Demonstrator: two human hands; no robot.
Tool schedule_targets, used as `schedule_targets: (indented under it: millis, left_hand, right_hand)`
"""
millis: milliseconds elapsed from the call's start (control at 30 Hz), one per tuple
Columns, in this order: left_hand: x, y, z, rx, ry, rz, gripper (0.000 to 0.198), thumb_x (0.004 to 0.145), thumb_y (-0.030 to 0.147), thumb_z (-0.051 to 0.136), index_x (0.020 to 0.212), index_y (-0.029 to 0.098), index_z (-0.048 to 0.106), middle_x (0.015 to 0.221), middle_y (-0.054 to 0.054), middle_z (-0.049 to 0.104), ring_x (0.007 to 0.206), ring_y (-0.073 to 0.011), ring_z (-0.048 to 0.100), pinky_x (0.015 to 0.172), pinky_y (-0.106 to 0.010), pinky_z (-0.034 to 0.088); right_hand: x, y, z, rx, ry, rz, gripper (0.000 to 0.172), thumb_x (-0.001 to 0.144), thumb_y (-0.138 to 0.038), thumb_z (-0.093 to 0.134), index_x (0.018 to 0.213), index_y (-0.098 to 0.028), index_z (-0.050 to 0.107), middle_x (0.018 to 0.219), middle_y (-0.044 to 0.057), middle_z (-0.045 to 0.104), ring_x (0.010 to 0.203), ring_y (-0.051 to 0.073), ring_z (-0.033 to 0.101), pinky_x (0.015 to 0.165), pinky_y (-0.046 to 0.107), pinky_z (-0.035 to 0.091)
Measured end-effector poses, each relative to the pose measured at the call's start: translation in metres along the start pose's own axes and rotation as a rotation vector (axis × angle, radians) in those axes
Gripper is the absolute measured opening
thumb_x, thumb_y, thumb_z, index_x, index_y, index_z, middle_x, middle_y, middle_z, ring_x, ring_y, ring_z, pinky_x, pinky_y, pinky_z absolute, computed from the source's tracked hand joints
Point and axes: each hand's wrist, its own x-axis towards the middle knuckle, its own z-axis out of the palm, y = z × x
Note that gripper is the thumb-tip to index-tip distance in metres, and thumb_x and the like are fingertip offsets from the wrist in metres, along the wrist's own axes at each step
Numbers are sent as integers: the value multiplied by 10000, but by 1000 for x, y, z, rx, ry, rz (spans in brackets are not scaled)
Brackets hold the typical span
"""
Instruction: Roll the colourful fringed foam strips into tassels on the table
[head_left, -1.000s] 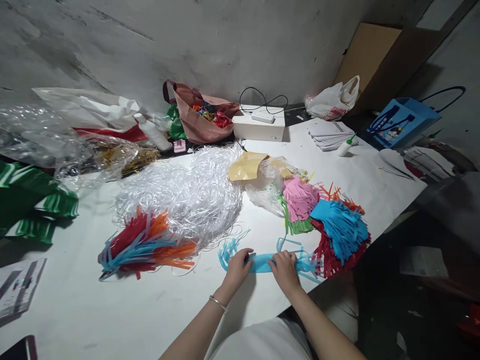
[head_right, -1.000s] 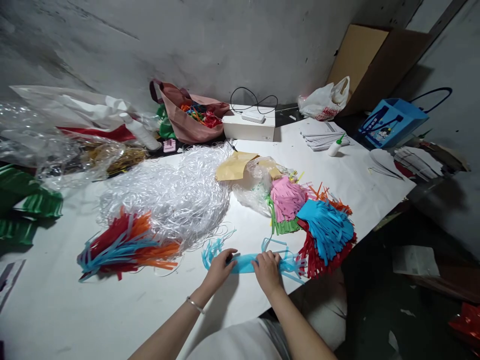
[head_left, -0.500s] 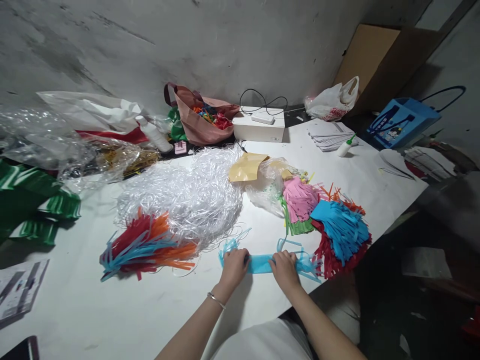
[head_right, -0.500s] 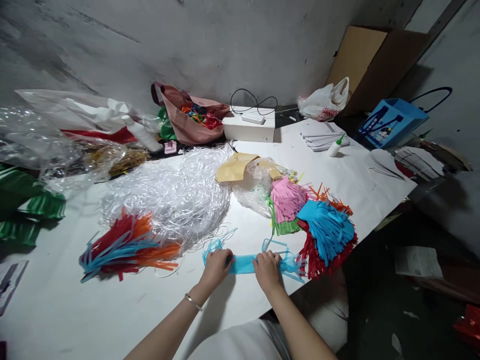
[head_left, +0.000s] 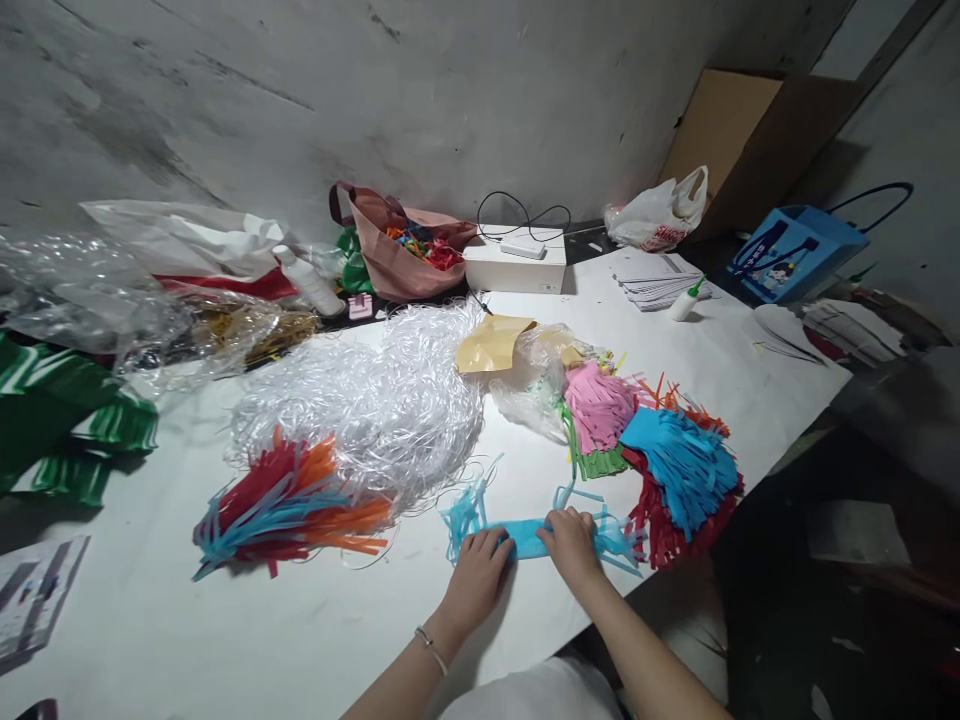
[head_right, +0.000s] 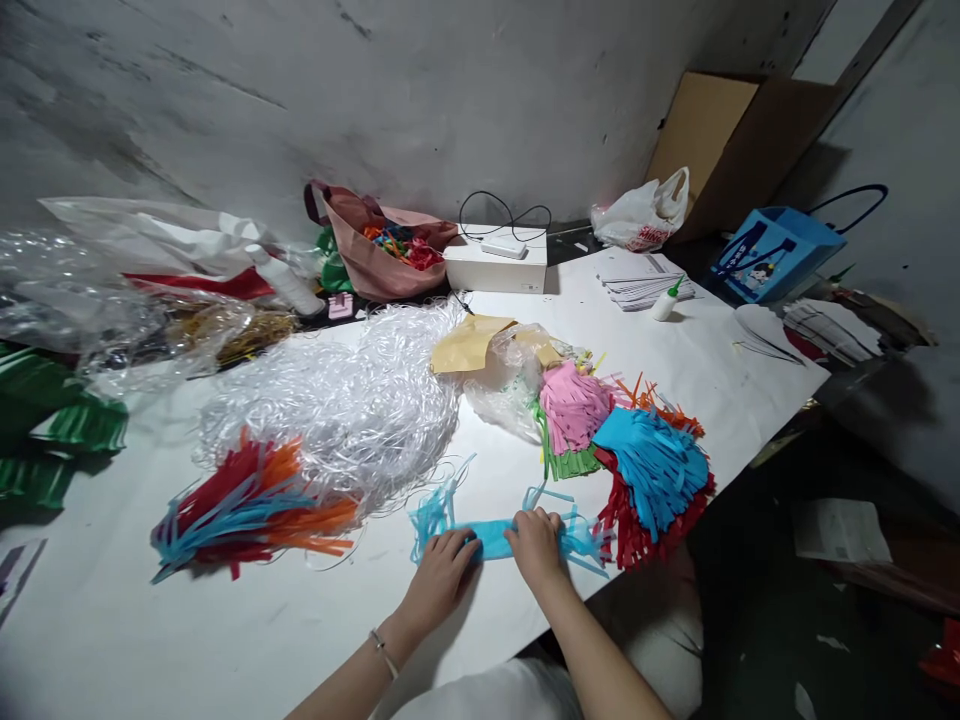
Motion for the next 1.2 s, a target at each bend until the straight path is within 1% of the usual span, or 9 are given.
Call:
schedule_targets:
  millis: [233,333,467,567,667,767,900,1000,1200]
  left_hand:
    - [-8,-1,4,36,-1,-15,239,910,100,440,1037,214,607,1012,-63,644,886,-233,579,764,-370,421]
    - [-6,-1,3,34,1,-5,212,905,98,448,921,219,621,954,-46,651,879,-228,582,793,-379,414]
    - [-5,-3,0,22,47,-11,256,896,167,505,1131,222,592,1260,-108,598,1135,-291,534,946,-463,378]
    - [-5,-6,-4,-21,107,-94,422,896,325,556,1299,211,503,1380,-142,532,1169,-312,528,943,-469,393]
    - [-1,-7,-6,-77,144,-238,428,926,375,506,1321,210,484,1307,-124,593,1108,-293,560,894,-439,418]
    - [6,-8,-7,-91,135,-280,427,919,322,510,1325,191,488,1111,-99,675,1010,-283,584,829,-417,429]
    - [11,-7,-13,-96,91,-221,243,896,239,530,1116,217,631,948,-70,686,930,-274,578,798,-417,408]
    - [3,-1,-19,-105,55,-122,178,894,166,506,938,239,662,980,-54,690,982,-262,559,846,-426,382]
    - [-29,14,-12,-123,22,25,275,884,55,458,1003,242,619,1059,-45,714,1027,-236,570,884,-411,374]
  right_hand:
    - [8,0,-2,25,-22,25,52,872,-206,669,830,-207,639,865,23,720,895,206,621,761,317,275]
    - [8,0,-4,32,-28,31,51,865,-209,678,832,-207,638,865,22,721,899,206,621,757,314,273]
    - [10,2,-5,46,-36,29,44,854,-211,683,840,-215,642,856,17,718,893,199,621,747,304,268]
    - [11,4,-6,77,-35,16,53,846,-212,684,816,-221,641,836,-3,710,872,186,618,736,297,263]
    - [8,6,-9,129,-19,-19,57,862,-215,656,812,-223,631,841,-18,693,863,169,609,746,291,269]
    - [1,7,-12,195,0,-88,54,891,-212,616,839,-226,618,868,-16,683,892,169,596,793,294,293]
    - [-13,9,-17,271,3,-209,59,900,-193,595,855,-228,611,903,1,687,943,180,587,861,303,329]
    - [-25,13,-18,312,2,-274,97,885,-140,585,879,-232,612,938,2,688,969,176,585,890,302,353]
    - [-48,22,-9,376,4,-345,273,803,0,523,915,-230,620,923,7,671,966,180,583,920,325,388]
